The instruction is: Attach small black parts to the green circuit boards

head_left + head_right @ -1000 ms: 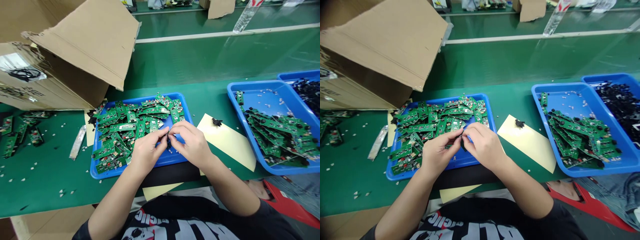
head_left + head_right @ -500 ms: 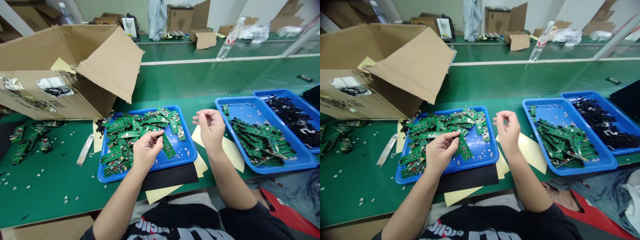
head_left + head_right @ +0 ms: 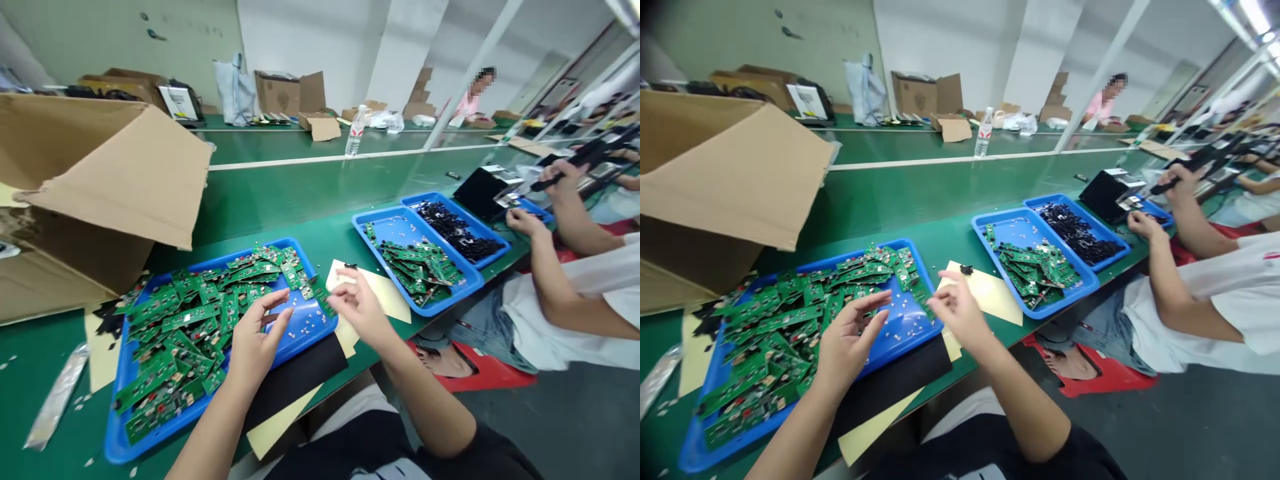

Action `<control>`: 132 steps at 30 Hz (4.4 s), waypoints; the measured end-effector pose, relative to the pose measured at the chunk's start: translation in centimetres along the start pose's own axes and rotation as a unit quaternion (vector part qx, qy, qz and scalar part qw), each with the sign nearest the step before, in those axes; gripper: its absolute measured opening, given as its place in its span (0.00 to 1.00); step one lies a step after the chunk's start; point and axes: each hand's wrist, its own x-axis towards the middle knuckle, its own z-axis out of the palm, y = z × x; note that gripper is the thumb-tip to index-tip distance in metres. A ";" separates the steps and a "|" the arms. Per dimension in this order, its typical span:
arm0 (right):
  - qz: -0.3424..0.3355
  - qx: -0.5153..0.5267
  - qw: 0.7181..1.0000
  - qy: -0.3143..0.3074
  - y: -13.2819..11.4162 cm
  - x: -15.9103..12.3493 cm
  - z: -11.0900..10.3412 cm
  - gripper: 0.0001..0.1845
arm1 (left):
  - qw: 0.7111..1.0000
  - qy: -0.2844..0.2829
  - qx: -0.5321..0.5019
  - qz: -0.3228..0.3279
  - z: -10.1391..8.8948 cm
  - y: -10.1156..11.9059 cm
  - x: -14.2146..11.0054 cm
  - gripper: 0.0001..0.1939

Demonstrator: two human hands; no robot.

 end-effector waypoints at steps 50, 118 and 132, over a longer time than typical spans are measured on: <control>0.100 -0.307 0.944 0.067 6.1 6.2 -5.6 0.10 | 0.937 -0.069 0.336 -0.067 -6.2 3.5 -8.0 0.16; -0.505 -0.134 0.782 -0.340 -0.3 -6.3 10.4 0.14 | 0.861 0.175 -0.207 -0.430 -4.3 1.8 -14.4 0.16; -0.197 0.052 0.968 -0.145 1.1 -6.2 6.1 0.05 | 0.883 0.177 -0.130 -0.416 -4.8 1.1 -14.8 0.24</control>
